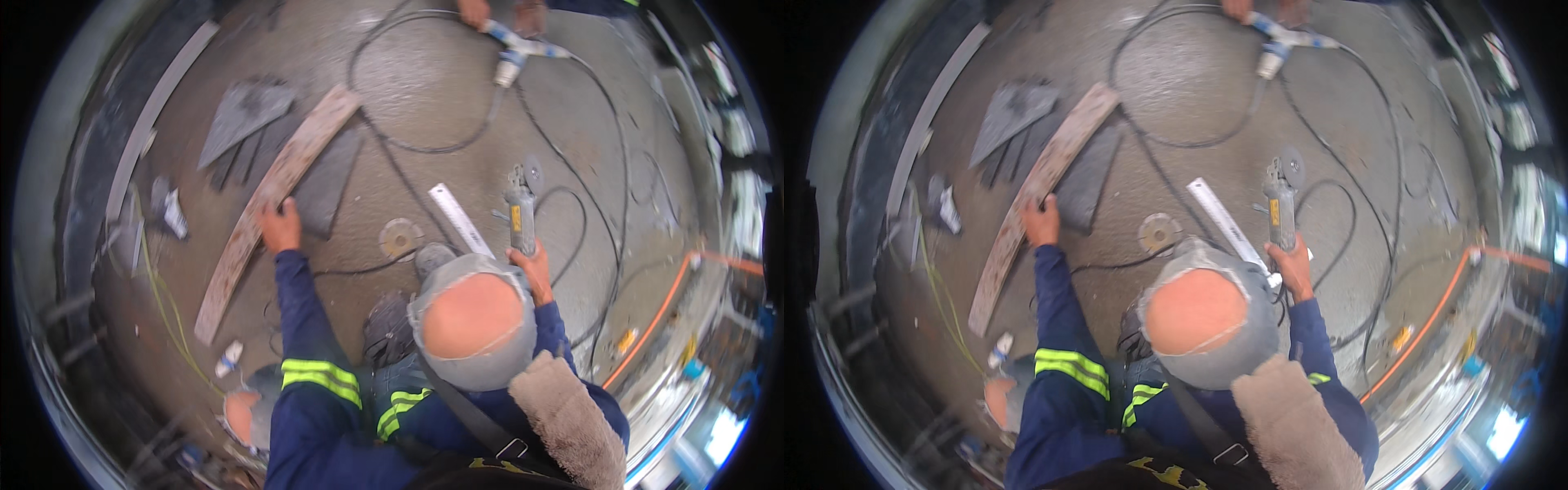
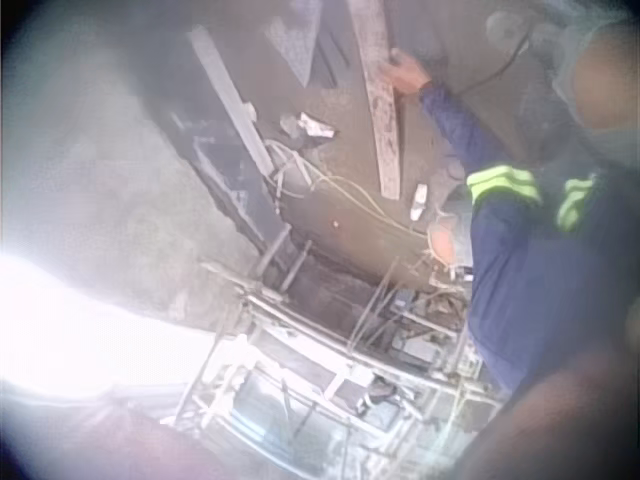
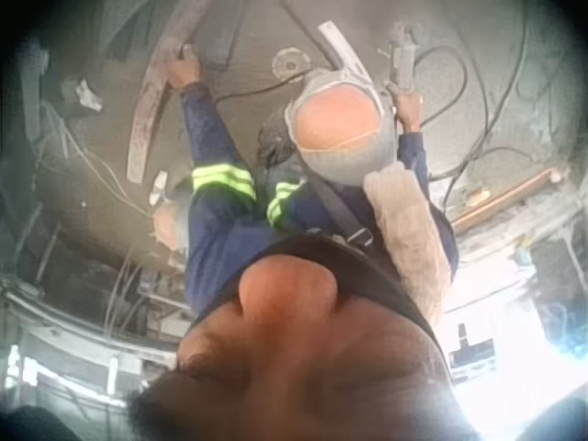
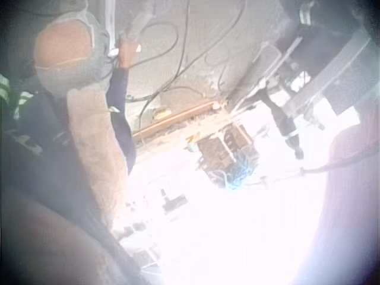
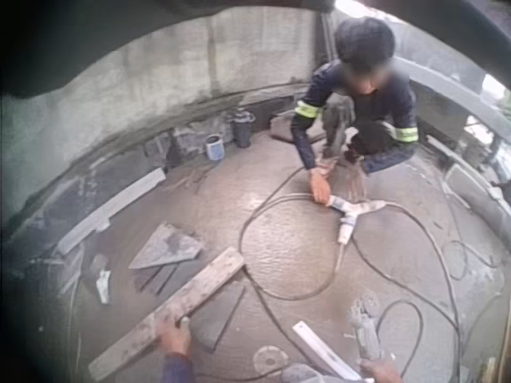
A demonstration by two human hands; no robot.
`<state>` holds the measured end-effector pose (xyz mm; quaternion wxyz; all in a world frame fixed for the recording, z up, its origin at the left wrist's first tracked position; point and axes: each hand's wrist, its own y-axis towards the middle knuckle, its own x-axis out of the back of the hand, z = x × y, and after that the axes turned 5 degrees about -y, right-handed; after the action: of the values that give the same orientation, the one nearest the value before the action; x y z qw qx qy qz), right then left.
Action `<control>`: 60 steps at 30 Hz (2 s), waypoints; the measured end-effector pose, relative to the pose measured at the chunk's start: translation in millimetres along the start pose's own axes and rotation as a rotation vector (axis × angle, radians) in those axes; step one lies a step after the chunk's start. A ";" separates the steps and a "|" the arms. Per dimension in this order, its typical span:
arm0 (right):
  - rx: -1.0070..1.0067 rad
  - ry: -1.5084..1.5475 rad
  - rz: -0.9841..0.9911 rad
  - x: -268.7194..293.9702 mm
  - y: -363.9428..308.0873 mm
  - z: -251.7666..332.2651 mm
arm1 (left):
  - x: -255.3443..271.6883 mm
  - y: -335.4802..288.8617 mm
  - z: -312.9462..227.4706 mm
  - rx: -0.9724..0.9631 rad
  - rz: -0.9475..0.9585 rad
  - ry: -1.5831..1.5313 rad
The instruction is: The person measures a metal bar with a ruler, then uses an angle grinder to cut the metal bar while kneeling on the floor. The person handles the metal bar and the angle grinder throughout the process.
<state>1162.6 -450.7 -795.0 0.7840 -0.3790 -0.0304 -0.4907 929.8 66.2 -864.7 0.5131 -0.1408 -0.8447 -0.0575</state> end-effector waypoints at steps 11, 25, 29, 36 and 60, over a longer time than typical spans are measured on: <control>0.141 0.181 0.940 -180.0 25.4 165.8 | 0.9 -96.3 -69.9 0.253 0.678 -1.179; 0.630 -0.474 0.533 -320.3 -50.6 227.4 | 98.6 -56.0 -14.7 0.161 0.565 -1.152; 0.425 -0.474 0.515 -286.5 -73.4 257.1 | 84.9 0.8 35.2 -0.130 0.516 -0.668; 0.396 -0.330 0.371 -276.4 -101.4 223.4 | 108.1 61.8 76.6 -0.436 0.424 0.012; 0.540 -0.364 0.362 -355.3 -2.8 218.1 | 324.1 -34.0 -118.7 -1.164 0.850 -1.560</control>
<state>1047.5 -50.0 -787.4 0.9115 -0.2387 -0.2302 -0.2432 880.1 63.1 -521.5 -0.3390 -0.6463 -0.6641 -0.1626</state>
